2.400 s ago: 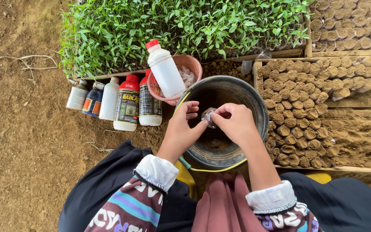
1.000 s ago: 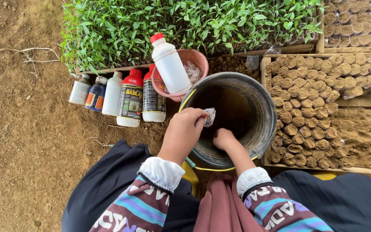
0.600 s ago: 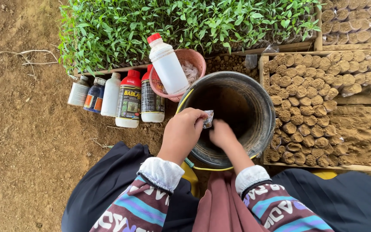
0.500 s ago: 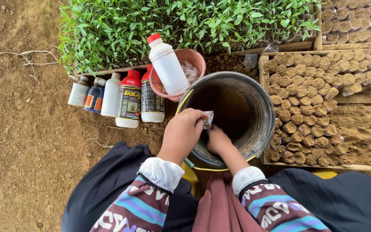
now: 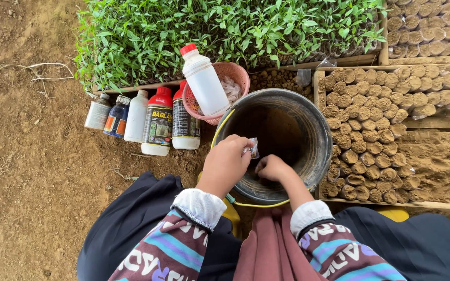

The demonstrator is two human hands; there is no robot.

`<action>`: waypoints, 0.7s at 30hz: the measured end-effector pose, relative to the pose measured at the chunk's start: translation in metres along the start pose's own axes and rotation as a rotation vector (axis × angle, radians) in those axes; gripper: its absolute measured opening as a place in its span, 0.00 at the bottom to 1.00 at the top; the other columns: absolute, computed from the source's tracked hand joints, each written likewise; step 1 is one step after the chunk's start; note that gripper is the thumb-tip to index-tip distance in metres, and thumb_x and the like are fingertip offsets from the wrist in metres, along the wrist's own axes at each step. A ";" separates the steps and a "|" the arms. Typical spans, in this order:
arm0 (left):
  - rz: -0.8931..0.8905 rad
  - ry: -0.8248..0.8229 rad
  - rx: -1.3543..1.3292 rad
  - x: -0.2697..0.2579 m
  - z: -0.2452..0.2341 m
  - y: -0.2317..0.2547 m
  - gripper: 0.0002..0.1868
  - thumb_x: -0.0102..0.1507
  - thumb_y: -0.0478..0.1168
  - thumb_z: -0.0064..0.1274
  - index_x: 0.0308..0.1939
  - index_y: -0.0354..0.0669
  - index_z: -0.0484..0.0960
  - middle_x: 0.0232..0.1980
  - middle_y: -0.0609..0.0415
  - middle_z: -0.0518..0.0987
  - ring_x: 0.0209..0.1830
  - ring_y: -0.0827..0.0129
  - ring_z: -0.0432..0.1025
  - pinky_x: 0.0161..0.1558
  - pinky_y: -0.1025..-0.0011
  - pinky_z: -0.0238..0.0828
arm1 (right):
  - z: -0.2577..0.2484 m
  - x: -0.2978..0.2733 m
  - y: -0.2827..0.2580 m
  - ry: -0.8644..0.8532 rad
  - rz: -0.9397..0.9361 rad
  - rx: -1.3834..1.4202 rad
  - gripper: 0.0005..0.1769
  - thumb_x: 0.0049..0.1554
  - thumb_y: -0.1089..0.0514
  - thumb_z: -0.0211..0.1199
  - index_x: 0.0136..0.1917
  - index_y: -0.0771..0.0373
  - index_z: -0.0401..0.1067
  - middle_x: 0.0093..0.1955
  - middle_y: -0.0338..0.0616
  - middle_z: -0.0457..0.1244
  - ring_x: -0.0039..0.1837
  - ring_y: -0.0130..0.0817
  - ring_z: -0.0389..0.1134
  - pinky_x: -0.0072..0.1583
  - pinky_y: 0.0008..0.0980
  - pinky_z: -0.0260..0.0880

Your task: The person sits on the ground and fills small plastic seedling pots with soil from a bucket. They press the soil into the pots by hand and place the filled pots into a wooden tray.

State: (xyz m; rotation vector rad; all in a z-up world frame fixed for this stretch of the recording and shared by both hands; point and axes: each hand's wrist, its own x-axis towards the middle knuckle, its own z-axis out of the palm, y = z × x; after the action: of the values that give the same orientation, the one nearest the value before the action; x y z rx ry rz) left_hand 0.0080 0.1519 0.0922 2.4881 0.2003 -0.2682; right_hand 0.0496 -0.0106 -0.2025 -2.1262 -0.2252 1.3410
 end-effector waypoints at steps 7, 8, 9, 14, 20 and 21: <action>-0.014 -0.041 0.021 0.004 0.005 -0.004 0.11 0.64 0.37 0.53 0.49 0.43 0.84 0.44 0.53 0.82 0.44 0.55 0.81 0.44 0.62 0.80 | -0.078 -0.090 -0.083 0.035 -0.104 0.857 0.15 0.48 0.74 0.60 0.51 0.78 0.75 0.42 0.56 0.68 0.44 0.41 0.73 0.49 0.34 0.78; -0.020 -0.042 0.015 0.004 0.006 -0.004 0.11 0.64 0.36 0.52 0.49 0.44 0.84 0.44 0.52 0.82 0.45 0.55 0.80 0.45 0.61 0.80 | -0.086 -0.101 -0.092 0.059 -0.142 0.872 0.15 0.48 0.74 0.61 0.50 0.76 0.75 0.42 0.53 0.68 0.44 0.40 0.73 0.50 0.34 0.78; -0.026 -0.042 0.009 0.005 0.007 -0.005 0.12 0.63 0.34 0.51 0.49 0.44 0.84 0.45 0.52 0.81 0.46 0.55 0.80 0.46 0.61 0.80 | -0.095 -0.112 -0.101 0.082 -0.181 0.886 0.15 0.48 0.75 0.62 0.50 0.75 0.75 0.42 0.49 0.68 0.44 0.38 0.73 0.51 0.34 0.79; -0.044 -0.055 -0.020 0.007 0.010 -0.004 0.12 0.63 0.33 0.51 0.49 0.43 0.85 0.45 0.53 0.82 0.46 0.56 0.80 0.46 0.62 0.80 | -0.115 -0.153 -0.137 0.178 -0.230 0.727 0.18 0.49 0.71 0.66 0.55 0.69 0.78 0.47 0.52 0.71 0.48 0.37 0.74 0.51 0.32 0.78; -0.054 -0.055 -0.033 0.009 0.013 -0.002 0.13 0.62 0.33 0.52 0.49 0.41 0.84 0.46 0.50 0.82 0.47 0.53 0.80 0.46 0.59 0.81 | -0.109 -0.163 -0.151 0.261 -0.190 0.346 0.18 0.50 0.60 0.69 0.54 0.50 0.82 0.49 0.38 0.73 0.50 0.28 0.74 0.52 0.30 0.76; -0.052 -0.058 -0.027 0.011 0.014 -0.003 0.13 0.61 0.33 0.53 0.49 0.41 0.84 0.47 0.50 0.81 0.47 0.51 0.79 0.47 0.57 0.81 | -0.107 -0.162 -0.152 0.276 -0.171 0.238 0.17 0.50 0.57 0.68 0.54 0.45 0.82 0.49 0.34 0.73 0.51 0.27 0.74 0.53 0.30 0.74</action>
State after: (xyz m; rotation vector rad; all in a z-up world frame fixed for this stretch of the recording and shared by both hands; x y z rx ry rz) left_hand 0.0156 0.1464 0.0767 2.4472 0.2440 -0.3563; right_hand 0.0910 -0.0042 0.0405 -2.0117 -0.1239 0.9167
